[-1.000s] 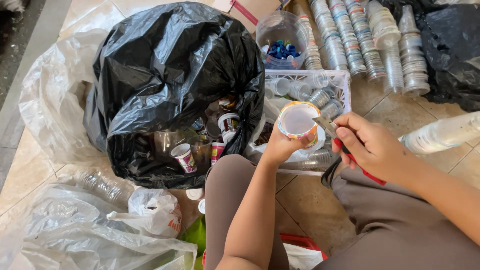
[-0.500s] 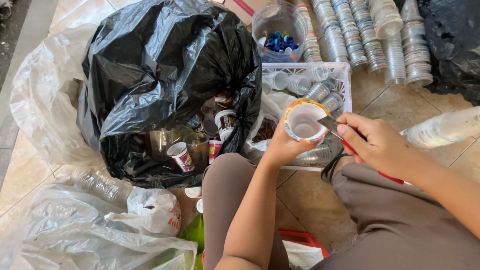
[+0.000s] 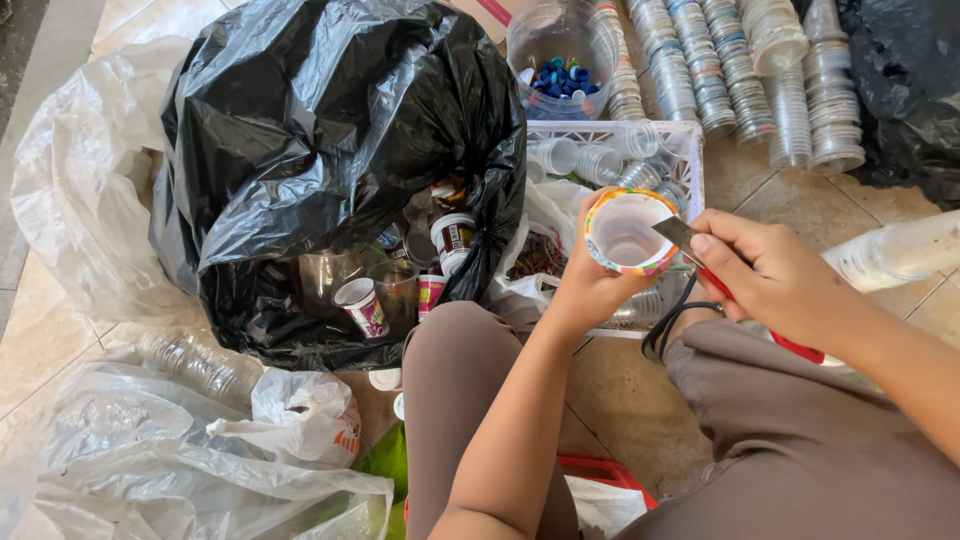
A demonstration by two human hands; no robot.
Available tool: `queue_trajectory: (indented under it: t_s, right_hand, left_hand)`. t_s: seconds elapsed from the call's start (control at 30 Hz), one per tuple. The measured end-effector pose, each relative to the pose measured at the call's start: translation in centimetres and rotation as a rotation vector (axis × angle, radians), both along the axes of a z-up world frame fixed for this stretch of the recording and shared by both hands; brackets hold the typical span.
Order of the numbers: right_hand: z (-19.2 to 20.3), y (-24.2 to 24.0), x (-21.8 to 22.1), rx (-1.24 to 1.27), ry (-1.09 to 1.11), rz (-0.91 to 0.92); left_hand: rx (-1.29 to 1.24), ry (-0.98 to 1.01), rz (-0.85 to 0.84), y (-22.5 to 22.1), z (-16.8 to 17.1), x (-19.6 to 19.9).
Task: Removing plastic film lids from used plastic cups using a utility knife for recycling purposes
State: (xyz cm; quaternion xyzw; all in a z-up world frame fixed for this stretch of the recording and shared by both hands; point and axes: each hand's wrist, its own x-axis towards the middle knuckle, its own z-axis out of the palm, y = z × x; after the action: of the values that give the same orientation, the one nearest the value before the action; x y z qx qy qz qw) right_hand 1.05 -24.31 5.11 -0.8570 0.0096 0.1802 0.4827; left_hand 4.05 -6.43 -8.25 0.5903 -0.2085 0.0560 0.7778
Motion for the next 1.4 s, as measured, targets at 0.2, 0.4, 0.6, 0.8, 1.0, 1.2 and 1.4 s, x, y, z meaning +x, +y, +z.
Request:
queue_trajectory:
  t_s: [0.2, 0.4, 0.6, 0.8, 1.0, 1.2, 1.4]
  right_hand:
    - [-0.1, -0.5, 0.1, -0.012, -0.021, 0.007]
    - [0.2, -0.5, 0.1, -0.029, -0.030, 0.016]
    - [0.2, -0.2, 0.1, -0.030, -0.015, 0.014]
    - [0.0, -0.3, 0.4, -0.013, -0.017, 0.006]
    - [-1.2, -1.2, 0.8, -0.008, 0.030, -0.085]
    - [-1.1, -1.1, 1.2, 0.068, 0.037, -0.117]
    - [-0.8, -1.6, 1.4, 0.139, 0.044, -0.119]
  left_hand:
    - [0.031, 0.016, -0.006, -0.2, 0.7, 0.0]
    - [0.112, -0.023, 0.010, -0.1, -0.1, 0.3]
    - [-0.009, 0.014, 0.051, 0.1, 1.2, 0.2]
    - [-0.066, 0.065, 0.028, -0.7, 2.3, -0.3]
    - [-0.012, 0.072, 0.056, -0.2, 3.3, 0.1]
    - [-0.012, 0.088, -0.108, -0.2, 2.9, -0.2]
    - [-0.175, 0.284, -0.183, -0.5, 3.0, -0.2]
